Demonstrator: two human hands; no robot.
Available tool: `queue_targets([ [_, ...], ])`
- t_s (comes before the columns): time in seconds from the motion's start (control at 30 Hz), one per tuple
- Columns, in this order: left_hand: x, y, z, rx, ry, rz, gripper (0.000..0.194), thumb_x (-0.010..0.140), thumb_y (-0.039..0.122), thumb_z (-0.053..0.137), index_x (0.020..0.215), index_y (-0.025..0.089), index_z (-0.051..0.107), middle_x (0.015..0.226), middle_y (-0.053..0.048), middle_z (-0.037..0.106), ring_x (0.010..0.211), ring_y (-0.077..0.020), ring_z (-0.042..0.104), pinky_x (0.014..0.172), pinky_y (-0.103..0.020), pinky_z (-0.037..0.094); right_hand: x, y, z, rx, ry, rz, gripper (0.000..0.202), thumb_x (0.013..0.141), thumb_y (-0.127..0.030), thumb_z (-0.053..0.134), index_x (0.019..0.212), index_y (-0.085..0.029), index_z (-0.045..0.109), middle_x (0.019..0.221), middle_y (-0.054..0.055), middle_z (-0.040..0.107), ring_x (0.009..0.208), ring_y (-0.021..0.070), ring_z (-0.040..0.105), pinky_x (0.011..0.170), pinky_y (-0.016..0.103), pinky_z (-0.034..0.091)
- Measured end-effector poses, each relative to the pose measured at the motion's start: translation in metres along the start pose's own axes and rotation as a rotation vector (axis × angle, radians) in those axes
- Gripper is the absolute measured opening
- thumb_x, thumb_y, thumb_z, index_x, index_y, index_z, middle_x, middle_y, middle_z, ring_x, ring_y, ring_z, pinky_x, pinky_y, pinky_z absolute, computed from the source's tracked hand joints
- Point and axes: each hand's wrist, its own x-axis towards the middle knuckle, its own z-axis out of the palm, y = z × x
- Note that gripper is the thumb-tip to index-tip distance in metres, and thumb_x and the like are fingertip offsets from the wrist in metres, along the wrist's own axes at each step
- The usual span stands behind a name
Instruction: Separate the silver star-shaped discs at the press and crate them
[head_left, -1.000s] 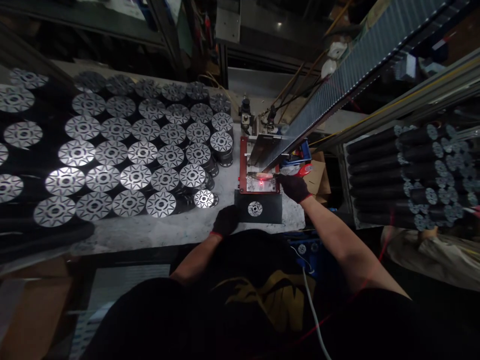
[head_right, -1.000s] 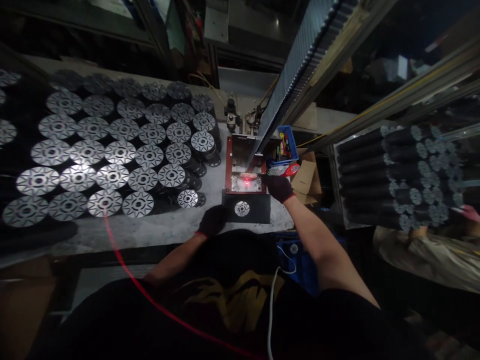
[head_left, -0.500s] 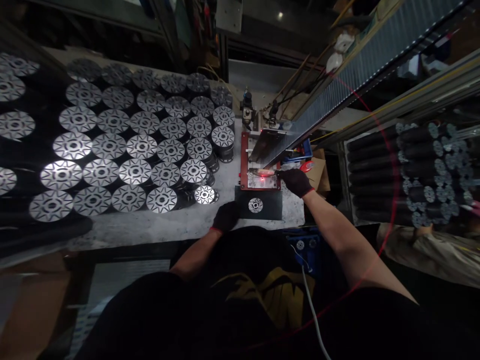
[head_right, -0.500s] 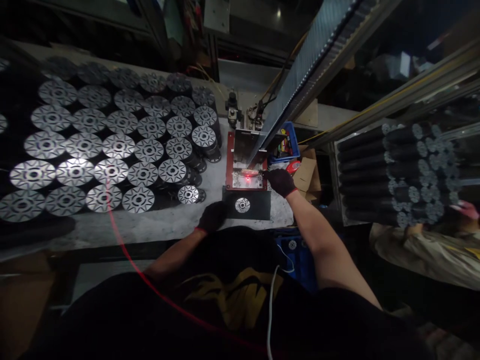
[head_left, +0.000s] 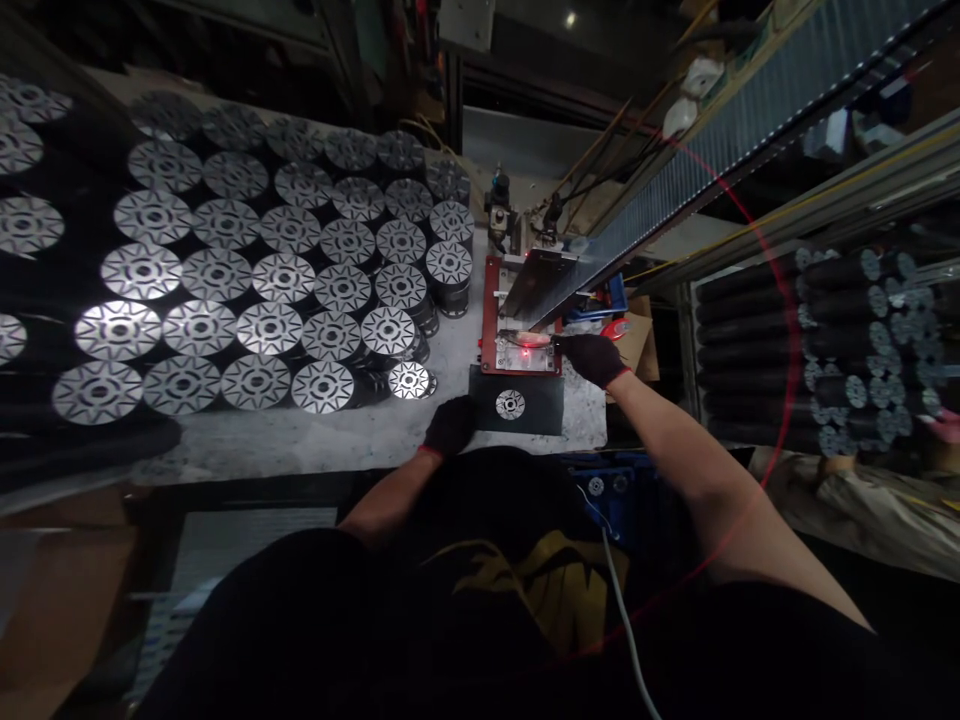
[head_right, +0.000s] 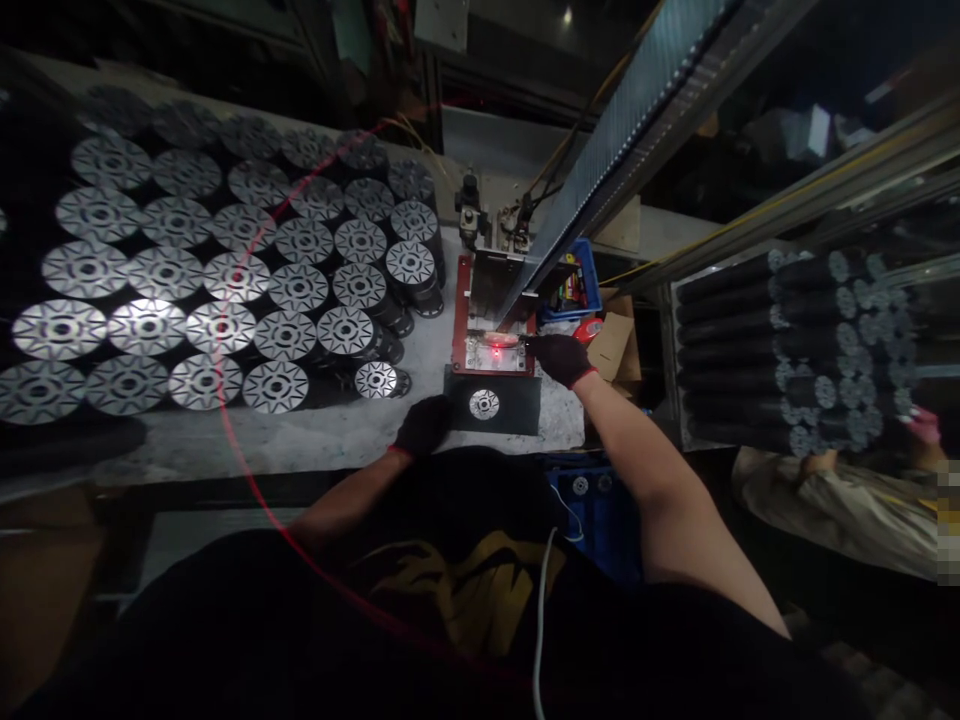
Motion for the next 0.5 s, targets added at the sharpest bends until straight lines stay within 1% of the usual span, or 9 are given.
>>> queue_targets([
  [0.1,0.0,0.0,0.001,0.009,-0.007,0.002,0.041,0.107,0.04,0.072,0.141,0.017,0.068,0.147,-0.014,0.066,0.135,-0.032,0.065,0.116,-0.059,0.055,0.005,0.003,0.001,0.034,-0.046,-0.013,0.046,0.115,-0.032,0.045,0.148,-0.023,0.075,0.148,0.012,0.074,0.132,0.0289,0.071,0.103,0.035,0.054],
  [0.2,-0.002,-0.001,0.0,0.015,-0.004,0.009,0.042,0.108,0.04,0.072,0.143,0.017,0.068,0.148,-0.014,0.066,0.136,-0.0321,0.065,0.117,-0.059,0.055,0.008,0.0,-0.002,0.056,-0.072,-0.012,0.048,0.117,-0.035,0.041,0.153,-0.022,0.071,0.153,0.012,0.07,0.138,0.0292,0.069,0.107,0.037,0.055],
  [0.3,-0.004,-0.002,-0.004,0.018,0.013,0.038,0.041,0.108,0.039,0.071,0.142,0.017,0.068,0.147,-0.014,0.068,0.136,-0.0315,0.066,0.118,-0.059,0.054,0.01,-0.008,-0.009,0.066,-0.094,-0.009,0.049,0.118,-0.038,0.037,0.15,-0.024,0.073,0.15,0.012,0.073,0.136,0.029,0.07,0.105,0.036,0.055],
  [0.37,-0.004,-0.002,-0.007,0.022,0.029,0.064,0.035,0.108,0.035,0.068,0.138,0.016,0.071,0.14,-0.014,0.072,0.131,-0.0308,0.069,0.118,-0.058,0.054,0.012,-0.014,-0.015,0.07,-0.11,0.007,0.051,0.119,-0.04,0.034,0.145,-0.026,0.076,0.143,0.011,0.077,0.129,0.0291,0.074,0.1,0.034,0.056],
  [0.4,-0.003,-0.003,-0.009,0.025,0.038,0.078,0.033,0.109,0.032,0.063,0.135,0.015,0.072,0.137,-0.015,0.074,0.128,-0.0313,0.071,0.116,-0.058,0.055,0.012,-0.016,-0.018,0.074,-0.115,0.016,0.051,0.119,-0.04,0.034,0.144,-0.027,0.076,0.14,0.011,0.078,0.125,0.029,0.076,0.098,0.034,0.056],
  [0.43,-0.002,-0.004,-0.01,0.028,0.052,0.091,0.033,0.108,0.028,0.058,0.132,0.015,0.075,0.134,-0.017,0.076,0.126,-0.0335,0.072,0.115,-0.058,0.057,0.013,-0.018,-0.02,0.079,-0.118,0.024,0.049,0.119,-0.04,0.036,0.144,-0.027,0.076,0.139,0.011,0.079,0.123,0.0289,0.076,0.096,0.033,0.056],
  [0.5,0.001,-0.006,-0.012,0.036,0.076,0.117,0.036,0.104,0.028,0.052,0.127,0.017,0.078,0.128,-0.018,0.078,0.123,-0.0371,0.073,0.111,-0.059,0.059,0.013,-0.021,-0.025,0.094,-0.113,0.033,0.044,0.117,-0.038,0.044,0.147,-0.026,0.075,0.14,0.012,0.078,0.124,0.0288,0.076,0.096,0.033,0.056],
])
